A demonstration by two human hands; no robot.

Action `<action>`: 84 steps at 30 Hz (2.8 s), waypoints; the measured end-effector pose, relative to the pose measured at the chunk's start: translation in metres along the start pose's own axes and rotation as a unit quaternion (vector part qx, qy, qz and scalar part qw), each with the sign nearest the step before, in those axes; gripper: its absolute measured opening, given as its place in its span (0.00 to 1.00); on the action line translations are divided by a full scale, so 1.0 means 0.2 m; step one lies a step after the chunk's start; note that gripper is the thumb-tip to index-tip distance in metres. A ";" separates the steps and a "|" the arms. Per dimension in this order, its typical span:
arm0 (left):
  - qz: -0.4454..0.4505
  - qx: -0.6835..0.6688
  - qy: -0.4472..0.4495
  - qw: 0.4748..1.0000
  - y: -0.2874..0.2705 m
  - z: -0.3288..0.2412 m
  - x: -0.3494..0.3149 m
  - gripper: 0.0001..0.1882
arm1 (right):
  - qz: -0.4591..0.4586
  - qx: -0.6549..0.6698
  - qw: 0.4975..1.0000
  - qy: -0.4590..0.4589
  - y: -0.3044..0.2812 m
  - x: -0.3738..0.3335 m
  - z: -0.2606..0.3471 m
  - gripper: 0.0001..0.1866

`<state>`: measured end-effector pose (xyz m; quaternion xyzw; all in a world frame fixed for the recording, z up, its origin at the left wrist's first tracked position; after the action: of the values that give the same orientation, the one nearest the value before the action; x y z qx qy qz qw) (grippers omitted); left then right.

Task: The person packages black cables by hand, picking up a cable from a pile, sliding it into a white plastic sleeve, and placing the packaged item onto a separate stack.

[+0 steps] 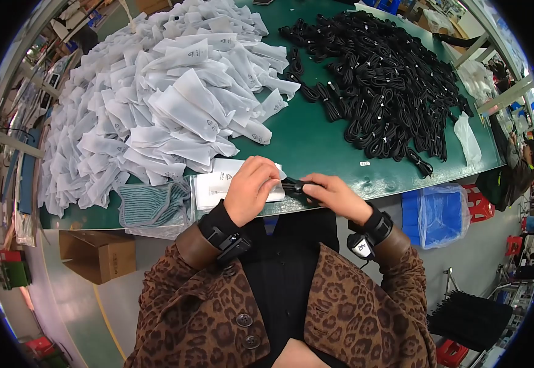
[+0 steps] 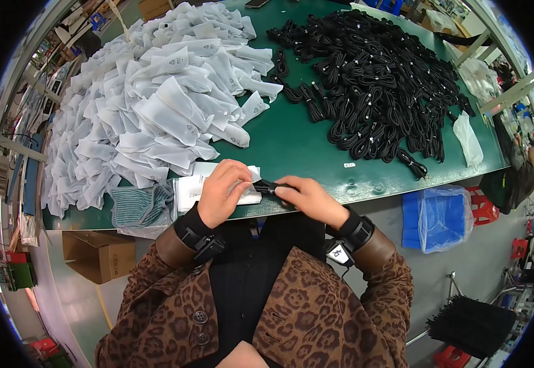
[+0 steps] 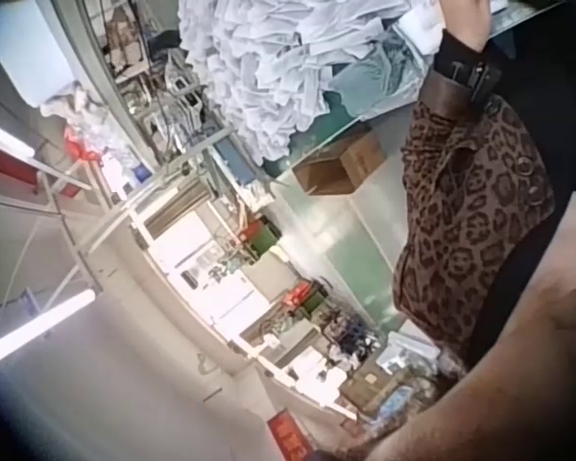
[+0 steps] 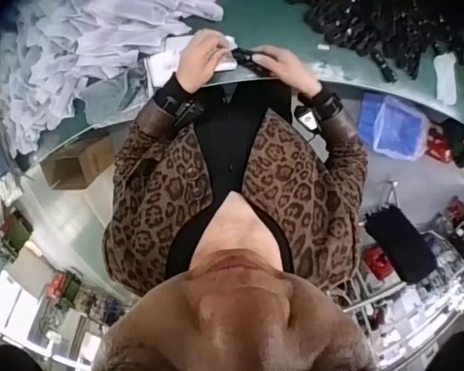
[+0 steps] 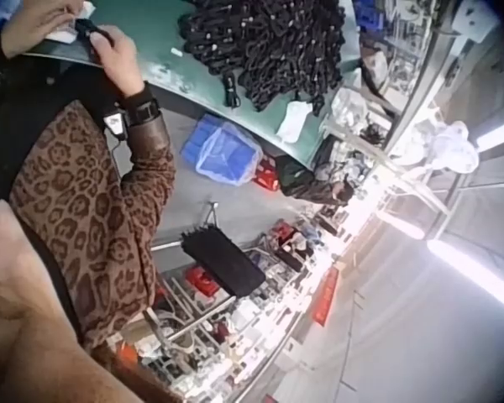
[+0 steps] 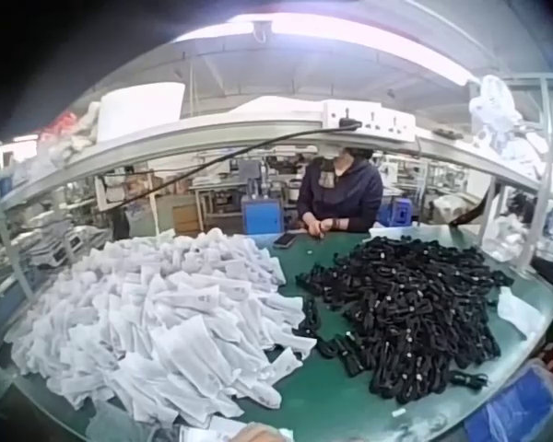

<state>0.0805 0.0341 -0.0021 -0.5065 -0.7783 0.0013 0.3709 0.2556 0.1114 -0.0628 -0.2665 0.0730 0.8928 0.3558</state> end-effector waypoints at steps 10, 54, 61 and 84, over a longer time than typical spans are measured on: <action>0.001 0.017 0.013 1.000 -0.01 -0.05 0.12 0.05 | -0.230 -0.208 0.859 -0.406 0.02 -0.12 0.36 0.16; 0.052 0.166 0.025 0.984 0.07 0.09 -0.10 0.08 | -0.270 -0.299 0.785 -0.470 -0.01 -0.03 0.36 0.27; 0.026 0.127 -0.002 0.992 0.06 0.10 -0.10 0.05 | -0.256 -0.356 0.745 -0.502 0.05 -0.17 0.29 0.30; 0.037 -0.026 -0.110 0.993 0.02 0.09 -0.10 0.06 | -0.078 -0.281 0.871 -0.396 0.01 -0.10 0.17 0.23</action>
<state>0.0775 0.0268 -0.0282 -0.5415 -0.7948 0.0510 0.2693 0.2516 0.1088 -0.0248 0.0162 -0.3490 0.8754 0.3340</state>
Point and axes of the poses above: each hand's wrist, its own x-axis towards the middle knuckle, its own y-axis out of the palm, z = x × y, the point moved 7 cm from there along x, towards the middle knuckle, and after that the axes turned 12 degrees about -z, right-handed, at the moved point
